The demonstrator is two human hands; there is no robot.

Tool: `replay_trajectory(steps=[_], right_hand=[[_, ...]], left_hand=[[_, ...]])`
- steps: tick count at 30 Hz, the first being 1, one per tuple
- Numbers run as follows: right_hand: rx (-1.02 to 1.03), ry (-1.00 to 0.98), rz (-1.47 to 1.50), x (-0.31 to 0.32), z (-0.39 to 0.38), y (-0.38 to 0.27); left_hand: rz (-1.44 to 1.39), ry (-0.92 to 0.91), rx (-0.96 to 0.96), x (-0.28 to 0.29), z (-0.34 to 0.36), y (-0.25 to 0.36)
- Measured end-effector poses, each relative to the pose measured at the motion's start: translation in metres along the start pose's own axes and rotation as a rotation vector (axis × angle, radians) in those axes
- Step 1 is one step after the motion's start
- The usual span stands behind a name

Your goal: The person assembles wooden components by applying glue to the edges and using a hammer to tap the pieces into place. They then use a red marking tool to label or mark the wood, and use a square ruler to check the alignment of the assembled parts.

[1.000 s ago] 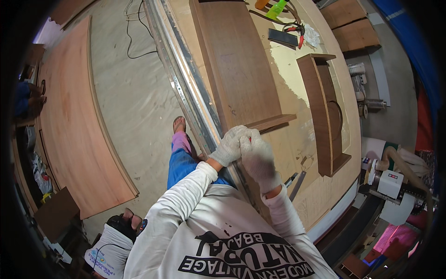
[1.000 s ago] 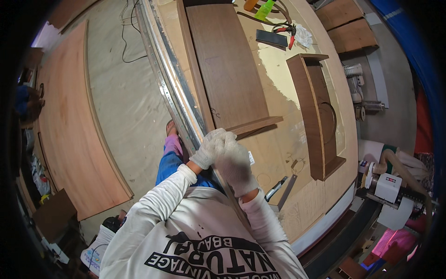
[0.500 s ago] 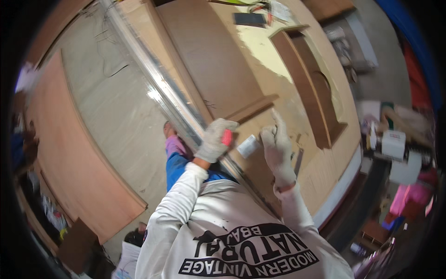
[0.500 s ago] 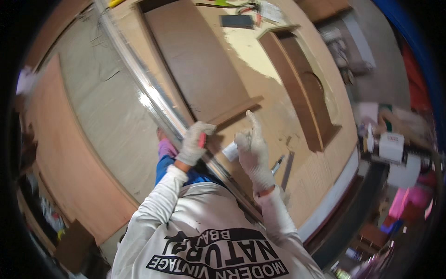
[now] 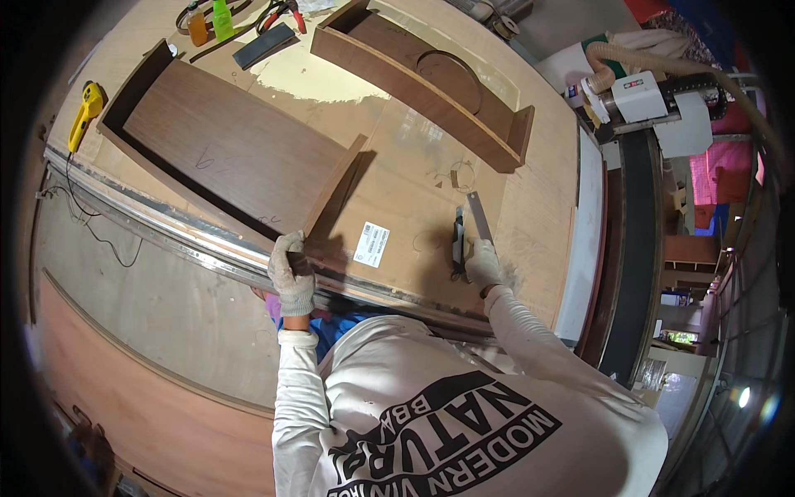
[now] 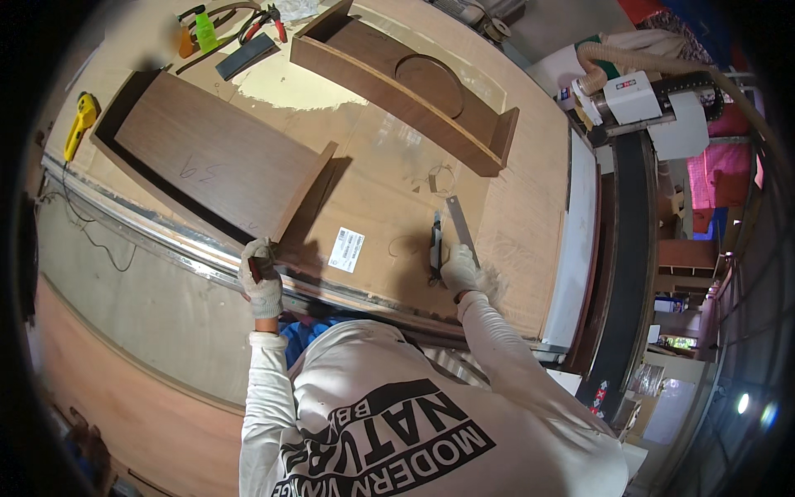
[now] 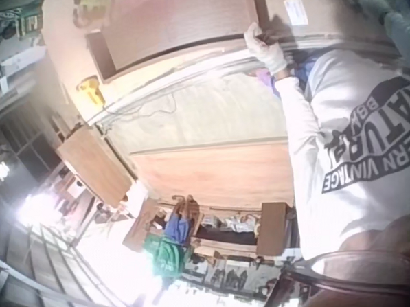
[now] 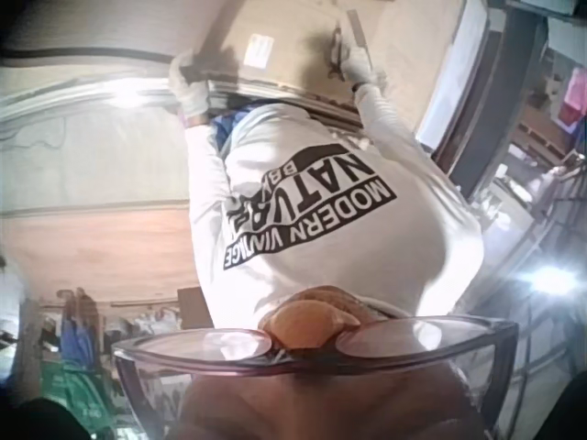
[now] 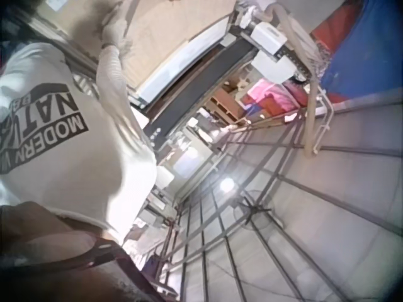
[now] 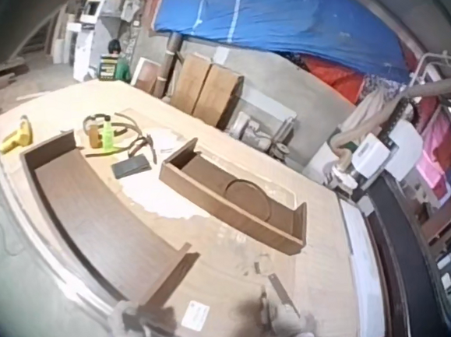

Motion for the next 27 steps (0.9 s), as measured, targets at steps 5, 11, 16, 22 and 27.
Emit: replay_trajectory(steps=[5,11,16,22,27], right_hand=[[-0.191,0.030,0.081,-0.004,-0.005,0.023],[-0.188,-0.022,0.015,-0.028,-0.004,0.068],[0.115,-0.027,-0.017,-0.018,-0.026,0.046],[-0.040,-0.014,-0.160,-0.006,0.027,0.074],[0.218,0.058,-0.100,0.017,0.119,-0.041]], left_hand=[[-0.172,0.056,0.081,-0.003,-0.009,-0.028],[-0.160,0.048,0.146,-0.003,-0.016,-0.011],[-0.022,-0.067,-0.057,0.003,0.008,0.024],[-0.042,-0.150,-0.063,-0.012,0.012,0.022],[0.024,-0.115,0.005,0.003,-0.001,0.007]])
Point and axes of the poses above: each hand's wrist, its own z-axis towards the middle knuckle, its own x-axis out of the back of the hand, y = z × x, the point moved 5 cm from there along z, towards the middle knuckle, and after that the axes turned 2 degrees about -x, right-handed, at the moved point
